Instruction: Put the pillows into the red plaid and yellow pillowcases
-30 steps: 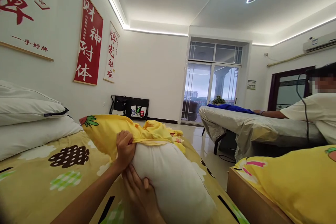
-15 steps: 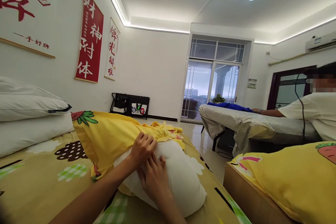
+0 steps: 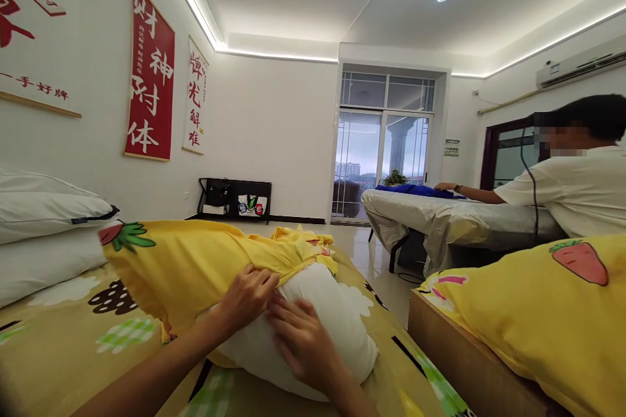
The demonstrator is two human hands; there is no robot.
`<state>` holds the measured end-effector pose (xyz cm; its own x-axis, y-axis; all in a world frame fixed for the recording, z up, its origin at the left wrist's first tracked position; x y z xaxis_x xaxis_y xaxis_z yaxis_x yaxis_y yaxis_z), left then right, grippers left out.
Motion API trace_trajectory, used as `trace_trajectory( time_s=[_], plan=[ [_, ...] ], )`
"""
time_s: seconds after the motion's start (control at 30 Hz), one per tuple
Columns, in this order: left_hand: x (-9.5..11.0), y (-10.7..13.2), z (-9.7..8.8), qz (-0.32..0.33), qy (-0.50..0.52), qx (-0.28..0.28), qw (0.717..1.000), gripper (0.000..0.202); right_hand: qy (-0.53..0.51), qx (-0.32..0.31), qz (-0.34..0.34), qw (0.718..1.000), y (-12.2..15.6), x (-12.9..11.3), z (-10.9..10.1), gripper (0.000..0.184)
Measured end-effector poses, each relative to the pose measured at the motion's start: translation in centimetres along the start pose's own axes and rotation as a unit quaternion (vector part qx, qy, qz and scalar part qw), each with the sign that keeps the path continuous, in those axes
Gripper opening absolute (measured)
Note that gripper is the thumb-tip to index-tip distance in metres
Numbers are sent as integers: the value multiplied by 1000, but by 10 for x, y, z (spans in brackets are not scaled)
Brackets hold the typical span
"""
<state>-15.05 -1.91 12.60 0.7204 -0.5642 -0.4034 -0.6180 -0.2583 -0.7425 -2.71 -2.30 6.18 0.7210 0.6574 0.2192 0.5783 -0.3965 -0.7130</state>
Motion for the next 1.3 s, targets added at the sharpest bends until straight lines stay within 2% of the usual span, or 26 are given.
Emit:
trace_trajectory(
  time_s=[0.03, 0.07, 0.1, 0.13, 0.17, 0.2, 0.27, 0.37, 0.43, 0.53, 0.67, 0.77, 0.87, 0.97, 1.03, 1.13, 1.2, 1.23, 1.3],
  plan=[
    [5, 5, -9, 17, 1, 17, 1000, 16, -1, 51, 62, 997, 13, 24, -13, 40],
    [12, 9, -19, 37, -3, 37, 999, 17, -7, 103, 154, 983, 26, 52, -22, 47],
    [19, 13, -27, 58, -10, 56, 997, 17, -29, 129, 247, 960, 38, 80, -25, 59],
    [26, 14, -35, 77, -22, 69, 994, 16, -70, 120, 308, 941, 47, 102, -20, 71],
    [32, 15, -40, 91, -34, 74, 993, 15, -118, 89, 341, 928, 50, 116, -11, 81],
    [37, 13, -43, 97, -46, 75, 991, 15, -167, 48, 344, 923, 49, 123, 0, 85],
    [43, 5, -46, 88, -62, 72, 992, 16, -237, -4, 316, 919, 38, 118, 16, 79],
    [36, -13, -41, 32, -49, 59, 997, 17, -279, 20, 290, 915, 18, 94, 18, 63],
    [25, -26, -33, -17, -29, 25, 999, 16, -291, 51, 281, 913, 7, 74, 13, 55],
    [10, -41, -19, -71, -7, -58, 996, 14, -255, 85, 284, 920, -2, 51, 6, 48],
    [17, -51, -5, -51, 2, -132, 990, 12, -164, 85, 286, 940, -10, 30, 14, 31],
    [35, -48, 7, -6, 15, -154, 988, 11, -58, 97, 302, 947, -14, 25, 30, 16],
    [48, -35, 19, 27, 27, -174, 984, 9, -20, 104, 320, 941, -10, 28, 43, 18],
    [45, -23, 21, 22, 29, -175, 984, 7, -45, 98, 300, 948, 6, 36, 41, 23],
    [34, -19, 11, -11, 6, -142, 990, 7, -77, 76, 285, 952, 27, 47, 35, 35],
    [16, -16, -10, -77, -52, -50, 994, 2, -135, 40, 351, 926, 70, 71, 30, 73],
    [13, -13, -19, -91, -70, -4, 993, 4, -255, -6, 375, 891, 89, 76, 38, 79],
    [15, -11, -20, -87, -69, 11, 994, 5, -341, -37, 368, 865, 93, 71, 43, 76],
    [20, -7, -21, -80, -49, 35, 995, 7, -499, -77, 358, 785, 92, 52, 51, 68]
  ],
)
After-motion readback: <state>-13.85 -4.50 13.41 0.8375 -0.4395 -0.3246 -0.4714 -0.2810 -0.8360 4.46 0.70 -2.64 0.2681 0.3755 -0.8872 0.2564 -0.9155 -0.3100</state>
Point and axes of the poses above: each hand's wrist, its own y-axis away from the middle knuckle, its own z-axis out of the palm, x = y × z, the point moved 6 cm from there along -y, towards the middle knuckle, and after that the axes turned 10 degrees about y, right-handed, at the moved point
